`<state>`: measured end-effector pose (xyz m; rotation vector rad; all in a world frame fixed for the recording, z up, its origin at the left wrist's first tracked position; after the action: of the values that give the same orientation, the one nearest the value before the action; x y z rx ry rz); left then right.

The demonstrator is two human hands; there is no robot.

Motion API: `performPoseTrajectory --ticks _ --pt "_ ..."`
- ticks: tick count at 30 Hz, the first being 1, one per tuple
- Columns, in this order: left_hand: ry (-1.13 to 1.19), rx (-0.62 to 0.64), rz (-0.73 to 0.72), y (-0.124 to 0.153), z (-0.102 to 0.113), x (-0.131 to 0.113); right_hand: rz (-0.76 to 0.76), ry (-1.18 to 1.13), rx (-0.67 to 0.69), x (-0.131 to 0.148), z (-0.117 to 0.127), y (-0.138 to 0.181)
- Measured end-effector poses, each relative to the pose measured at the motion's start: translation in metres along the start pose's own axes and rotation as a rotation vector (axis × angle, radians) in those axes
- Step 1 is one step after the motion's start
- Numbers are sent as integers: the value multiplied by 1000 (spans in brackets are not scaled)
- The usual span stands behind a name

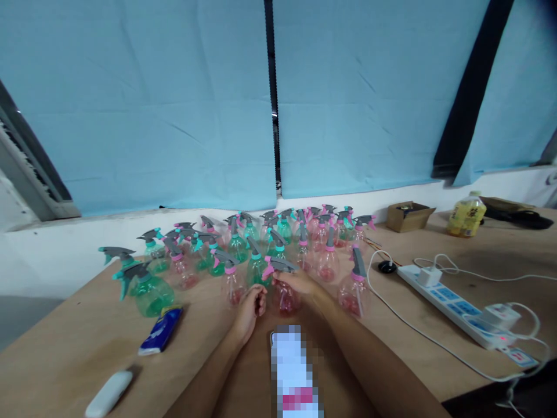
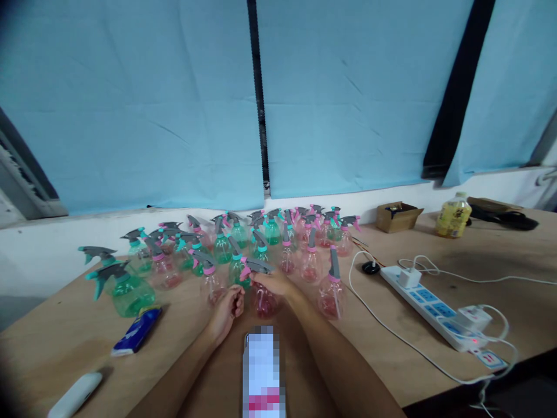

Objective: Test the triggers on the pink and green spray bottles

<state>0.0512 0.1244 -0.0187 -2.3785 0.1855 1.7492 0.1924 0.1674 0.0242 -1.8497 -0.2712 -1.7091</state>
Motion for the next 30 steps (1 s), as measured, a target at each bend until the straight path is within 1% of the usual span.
performPoseTrajectory --ticks 2,4,9,15,17,20,22,26,28,30 --pt "-7 -1 1 0 0 0 42 5 23 4 -3 0" --pt "-10 -2 4 0 0 1 70 14 14 5 -5 0" --pt "15 2 21 0 -1 1 168 -2 -163 -1 0 5" --pt "72 16 52 1 -1 2 302 146 -228 6 -2 22" --pt "80 14 57 1 -1 2 334 183 -286 8 -1 27" --pt "87 10 59 0 -1 3 342 196 -383 7 1 32" --pt "89 6 61 0 0 3 335 195 -418 5 0 33" --pt "92 -5 62 -1 3 7 309 199 -447 8 -4 35" --pt "95 -16 59 -3 6 11 317 183 -442 16 -9 36" --pt "102 -35 55 -5 10 16 352 144 -415 30 -15 38"
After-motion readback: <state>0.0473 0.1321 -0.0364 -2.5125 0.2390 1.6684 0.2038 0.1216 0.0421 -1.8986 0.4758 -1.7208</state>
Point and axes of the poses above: each hand's wrist, its own y-axis away from the middle knuckle, its own z-axis out of the back of the hand, x = y × z, the point moved 7 cm from there along -y, towards the middle knuckle, and after that the axes turned 9 degrees about x, right-handed, at the moved point
